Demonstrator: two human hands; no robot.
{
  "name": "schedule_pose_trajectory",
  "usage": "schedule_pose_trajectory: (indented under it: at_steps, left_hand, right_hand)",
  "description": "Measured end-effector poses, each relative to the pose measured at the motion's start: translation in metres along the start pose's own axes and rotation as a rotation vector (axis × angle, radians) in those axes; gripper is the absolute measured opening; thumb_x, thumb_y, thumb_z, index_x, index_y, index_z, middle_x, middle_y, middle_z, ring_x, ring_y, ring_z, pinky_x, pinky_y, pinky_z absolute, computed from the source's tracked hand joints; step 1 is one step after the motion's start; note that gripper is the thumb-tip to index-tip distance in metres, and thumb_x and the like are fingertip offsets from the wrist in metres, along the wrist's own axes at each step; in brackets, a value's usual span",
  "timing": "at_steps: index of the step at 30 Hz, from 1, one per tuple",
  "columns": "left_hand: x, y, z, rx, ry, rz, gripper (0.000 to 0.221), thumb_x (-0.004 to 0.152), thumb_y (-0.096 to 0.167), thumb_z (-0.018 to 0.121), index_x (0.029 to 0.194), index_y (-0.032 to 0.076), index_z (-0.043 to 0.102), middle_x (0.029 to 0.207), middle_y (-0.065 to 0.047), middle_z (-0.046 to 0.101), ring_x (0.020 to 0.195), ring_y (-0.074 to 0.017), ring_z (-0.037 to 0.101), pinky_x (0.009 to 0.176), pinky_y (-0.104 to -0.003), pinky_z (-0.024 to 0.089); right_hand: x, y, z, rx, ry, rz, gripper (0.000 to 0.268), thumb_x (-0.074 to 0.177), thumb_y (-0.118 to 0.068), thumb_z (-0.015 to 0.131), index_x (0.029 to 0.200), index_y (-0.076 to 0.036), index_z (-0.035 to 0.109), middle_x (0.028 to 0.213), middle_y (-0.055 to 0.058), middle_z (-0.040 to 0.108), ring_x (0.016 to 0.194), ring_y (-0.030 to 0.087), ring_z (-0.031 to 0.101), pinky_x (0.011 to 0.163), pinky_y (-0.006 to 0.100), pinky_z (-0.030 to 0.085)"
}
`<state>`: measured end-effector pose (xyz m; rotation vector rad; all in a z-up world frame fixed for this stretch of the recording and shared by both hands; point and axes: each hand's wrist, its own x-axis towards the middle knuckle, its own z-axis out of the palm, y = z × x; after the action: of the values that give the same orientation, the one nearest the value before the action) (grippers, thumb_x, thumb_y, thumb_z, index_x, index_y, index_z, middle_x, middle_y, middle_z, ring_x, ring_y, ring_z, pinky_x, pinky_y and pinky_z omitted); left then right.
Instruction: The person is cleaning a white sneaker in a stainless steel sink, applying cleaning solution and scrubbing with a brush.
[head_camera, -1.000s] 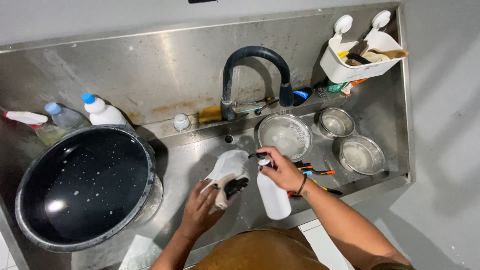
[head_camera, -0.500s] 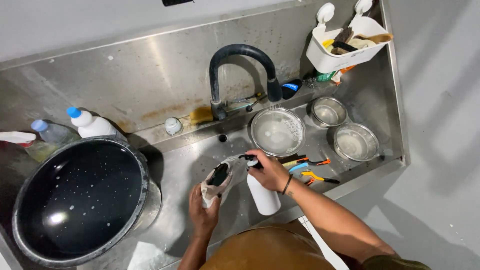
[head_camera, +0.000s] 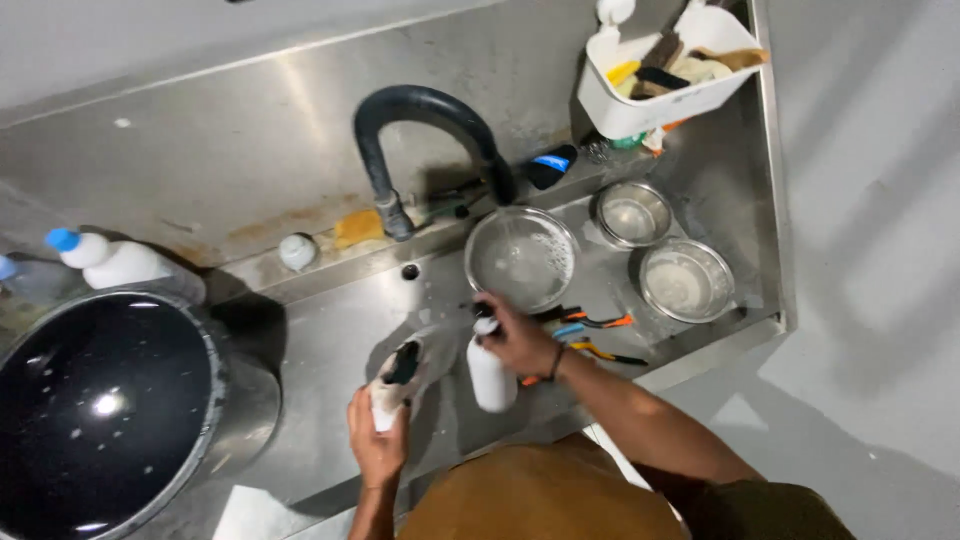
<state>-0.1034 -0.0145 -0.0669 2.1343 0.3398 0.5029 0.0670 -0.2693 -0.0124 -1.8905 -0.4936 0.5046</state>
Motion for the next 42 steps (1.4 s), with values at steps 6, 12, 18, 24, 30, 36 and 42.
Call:
schedule_pose_trajectory:
  at_steps: [6,12,18,24,30,36,42]
  left_hand:
    - [-0.024,-0.056,0.012,0.181,0.131,-0.078,0.059,0.082,0.014,0.075,0.134,-0.005,0.055,0.122,-0.023,0.058,0.116,-0.0414,0.053,0.105,-0.045,0.041]
    - [-0.027,-0.058,-0.016,0.344,-0.166,-0.200,0.050,0.089,0.024,0.068,0.135,0.008,0.055,0.122,-0.016,0.062,0.118,-0.0388,0.053,0.099,-0.049,0.044]
    - [-0.045,-0.064,-0.012,0.543,-0.395,-0.466,0.050,0.088,0.025,0.066,0.138,0.020,0.061,0.137,-0.008,0.058,0.119,-0.0333,0.062,0.086,-0.051,0.055]
    - [-0.022,-0.006,0.020,0.589,-0.166,-0.402,0.046,0.094,0.025,0.068,0.136,0.007,0.063,0.126,-0.020,0.061,0.115,-0.0450,0.065,0.093,-0.054,0.057]
    - [-0.009,-0.020,0.046,0.516,-0.168,-0.478,0.036,0.092,0.027,0.067,0.118,0.001,0.070,0.100,-0.022,0.069,0.100,-0.0436,0.071,0.083,-0.051,0.059]
    - [0.000,0.022,0.038,0.485,-0.286,-0.546,0.043,0.101,0.019,0.052,0.139,0.002,0.058,0.115,-0.025,0.070,0.111,-0.0451,0.067,0.095,-0.054,0.056]
    - [-0.006,-0.002,0.030,0.407,-0.236,-0.624,0.039,0.102,0.022,0.049,0.132,0.001,0.060,0.114,-0.028,0.071,0.111,-0.0466,0.068,0.092,-0.055,0.057]
  right_hand:
    - [-0.052,0.065,-0.157,-0.130,0.661,-0.089,0.061,0.089,-0.009,0.071,0.141,-0.004,0.039,0.136,0.017,0.053,0.122,0.028,0.060,0.101,0.036,0.053]
    - [-0.042,0.117,-0.219,-0.202,0.695,0.227,0.052,0.095,-0.018,0.065,0.140,-0.015,0.039,0.132,0.010,0.068,0.107,0.035,0.069,0.087,0.045,0.054]
    - [-0.024,0.154,-0.216,-0.211,0.526,0.413,0.057,0.096,-0.016,0.066,0.148,-0.011,0.041,0.129,0.020,0.065,0.111,0.036,0.067,0.087,0.048,0.055]
    - [-0.031,0.155,-0.198,-0.336,0.668,0.199,0.076,0.082,-0.012,0.081,0.143,-0.002,0.038,0.136,0.030,0.052,0.128,0.049,0.054,0.108,0.057,0.048]
    - [-0.044,0.160,-0.084,-0.241,0.558,-0.405,0.029,0.075,0.004,0.065,0.102,-0.006,0.062,0.087,0.009,0.053,0.080,0.033,0.057,0.078,0.041,0.049]
    - [-0.019,0.145,0.029,-0.765,-0.277,0.255,0.055,0.100,-0.048,0.042,0.154,-0.046,0.033,0.162,0.005,0.025,0.155,0.040,0.010,0.116,0.061,0.025]
    - [-0.023,0.199,0.039,-0.786,-0.089,-0.059,0.035,0.106,-0.037,0.048,0.128,-0.021,0.069,0.142,0.012,0.049,0.148,0.049,0.027,0.106,0.049,0.047]
